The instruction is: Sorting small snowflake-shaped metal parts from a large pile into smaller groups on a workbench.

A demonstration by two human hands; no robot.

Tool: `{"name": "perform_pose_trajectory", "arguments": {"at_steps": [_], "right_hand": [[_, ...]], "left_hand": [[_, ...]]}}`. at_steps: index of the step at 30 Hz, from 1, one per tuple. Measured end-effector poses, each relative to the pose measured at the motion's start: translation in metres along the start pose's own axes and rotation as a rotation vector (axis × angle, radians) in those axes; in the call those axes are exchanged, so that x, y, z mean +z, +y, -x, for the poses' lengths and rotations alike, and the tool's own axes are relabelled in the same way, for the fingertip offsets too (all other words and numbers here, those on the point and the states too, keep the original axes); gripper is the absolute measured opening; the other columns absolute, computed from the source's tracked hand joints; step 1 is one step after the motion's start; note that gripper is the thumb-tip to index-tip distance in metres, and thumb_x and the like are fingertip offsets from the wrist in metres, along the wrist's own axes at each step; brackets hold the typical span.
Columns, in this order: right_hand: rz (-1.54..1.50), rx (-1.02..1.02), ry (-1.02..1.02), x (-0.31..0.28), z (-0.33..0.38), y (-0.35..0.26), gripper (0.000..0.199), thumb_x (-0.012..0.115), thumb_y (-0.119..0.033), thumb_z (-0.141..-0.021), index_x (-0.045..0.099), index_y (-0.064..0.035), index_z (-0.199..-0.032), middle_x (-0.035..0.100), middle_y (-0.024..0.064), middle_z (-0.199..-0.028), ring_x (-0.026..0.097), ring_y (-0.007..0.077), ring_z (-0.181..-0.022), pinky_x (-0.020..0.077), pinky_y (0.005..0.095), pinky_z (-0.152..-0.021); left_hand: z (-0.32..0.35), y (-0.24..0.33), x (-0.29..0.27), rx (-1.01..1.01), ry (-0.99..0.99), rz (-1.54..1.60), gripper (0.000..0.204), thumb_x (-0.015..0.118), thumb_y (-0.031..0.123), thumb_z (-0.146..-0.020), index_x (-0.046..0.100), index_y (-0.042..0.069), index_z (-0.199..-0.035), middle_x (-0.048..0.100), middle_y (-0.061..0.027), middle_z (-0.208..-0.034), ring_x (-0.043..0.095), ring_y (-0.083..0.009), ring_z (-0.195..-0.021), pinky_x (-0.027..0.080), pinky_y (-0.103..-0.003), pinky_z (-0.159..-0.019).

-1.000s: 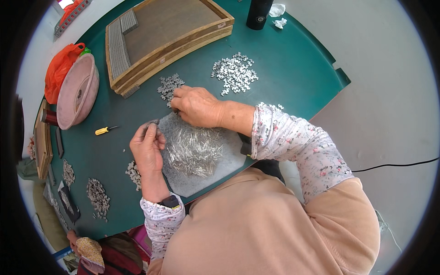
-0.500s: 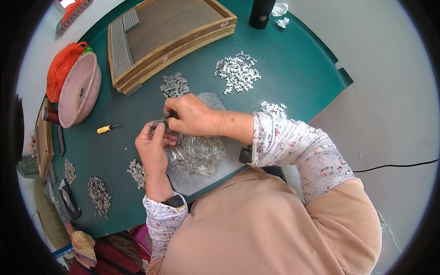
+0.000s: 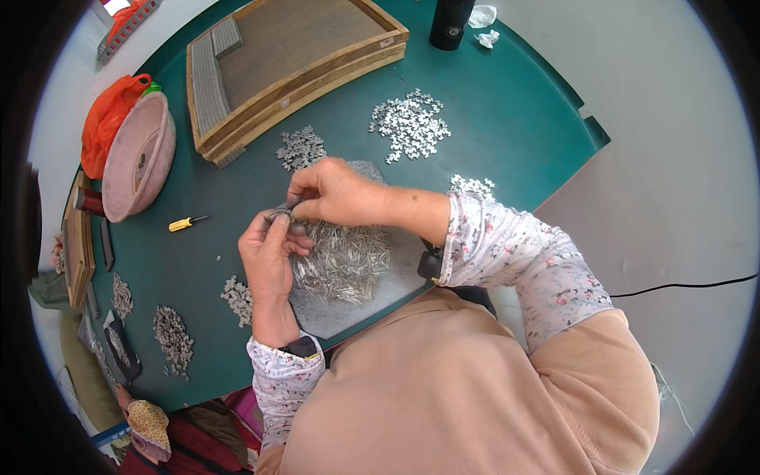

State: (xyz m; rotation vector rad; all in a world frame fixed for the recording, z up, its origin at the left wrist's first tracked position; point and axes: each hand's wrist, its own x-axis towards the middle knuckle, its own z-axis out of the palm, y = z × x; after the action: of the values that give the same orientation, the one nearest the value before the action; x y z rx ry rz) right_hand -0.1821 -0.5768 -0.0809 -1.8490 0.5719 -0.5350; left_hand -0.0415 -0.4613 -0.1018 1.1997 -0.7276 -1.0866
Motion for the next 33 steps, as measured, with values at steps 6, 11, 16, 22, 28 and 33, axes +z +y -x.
{"name": "perform_pose_trajectory", "arguments": {"at_steps": [6,11,16,22,28,33], "right_hand": [[0.277,-0.087,0.057,-0.020,-0.004,0.011,0.015,0.067,0.000,-0.078,0.071,-0.0014,-0.093,0.069,0.0116,-0.084,0.067,0.0235,-0.077,0.0529,0.0337,-0.071],[0.574,-0.189,0.066,-0.026,-0.003,0.011,0.015,0.066,-0.002,-0.078,0.071,-0.0025,-0.092,0.068,0.0143,-0.086,0.066,0.0312,-0.080,0.0526,0.0381,-0.075],[0.603,-0.090,0.156,-0.045,-0.003,0.014,0.014,0.063,-0.005,-0.079,0.073,-0.0033,-0.089,0.068,0.0176,-0.081,0.066,0.0345,-0.081,0.0521,0.0426,-0.076],[0.659,-0.172,0.173,-0.040,0.009,0.016,0.013,0.066,-0.005,-0.079,0.070,-0.0020,-0.090,0.065,0.0136,-0.085,0.065,0.0325,-0.078,0.0523,0.0400,-0.071],[0.411,-0.243,0.175,-0.011,0.012,-0.006,0.019,0.067,-0.002,-0.077,0.067,-0.0010,-0.095,0.066,0.0142,-0.083,0.067,0.0283,-0.075,0.0532,0.0360,-0.065],[0.271,-0.172,0.121,0.005,0.010,-0.014,0.021,0.067,-0.003,-0.077,0.063,0.0005,-0.097,0.069,0.0140,-0.081,0.068,0.0229,-0.071,0.0533,0.0329,-0.063]], "left_hand": [[0.000,0.004,-0.001,-0.103,0.048,0.196,0.011,0.057,0.010,-0.093,0.060,-0.001,-0.094,0.065,-0.0107,-0.075,0.064,-0.0189,-0.056,0.050,-0.025,-0.047],[0.000,0.005,-0.007,-0.106,0.096,0.206,0.010,0.059,0.010,-0.092,0.062,0.001,-0.094,0.067,-0.0105,-0.075,0.065,-0.0176,-0.058,0.050,-0.024,-0.047],[-0.001,0.003,-0.008,-0.097,0.065,0.243,0.010,0.059,0.010,-0.092,0.063,0.001,-0.094,0.068,-0.0107,-0.076,0.066,-0.0169,-0.059,0.051,-0.024,-0.048],[-0.001,0.002,-0.007,-0.104,0.053,0.247,0.011,0.062,0.010,-0.091,0.064,0.000,-0.095,0.068,-0.0109,-0.077,0.066,-0.0173,-0.059,0.052,-0.024,-0.049],[-0.001,-0.003,-0.004,-0.093,0.074,0.200,0.011,0.061,0.007,-0.091,0.063,-0.002,-0.097,0.067,-0.0125,-0.078,0.067,-0.0202,-0.061,0.054,-0.026,-0.051],[-0.001,-0.005,0.004,-0.052,0.061,0.147,0.014,0.060,0.006,-0.091,0.063,-0.005,-0.100,0.068,-0.0131,-0.081,0.067,-0.0208,-0.062,0.056,-0.028,-0.053]]}}
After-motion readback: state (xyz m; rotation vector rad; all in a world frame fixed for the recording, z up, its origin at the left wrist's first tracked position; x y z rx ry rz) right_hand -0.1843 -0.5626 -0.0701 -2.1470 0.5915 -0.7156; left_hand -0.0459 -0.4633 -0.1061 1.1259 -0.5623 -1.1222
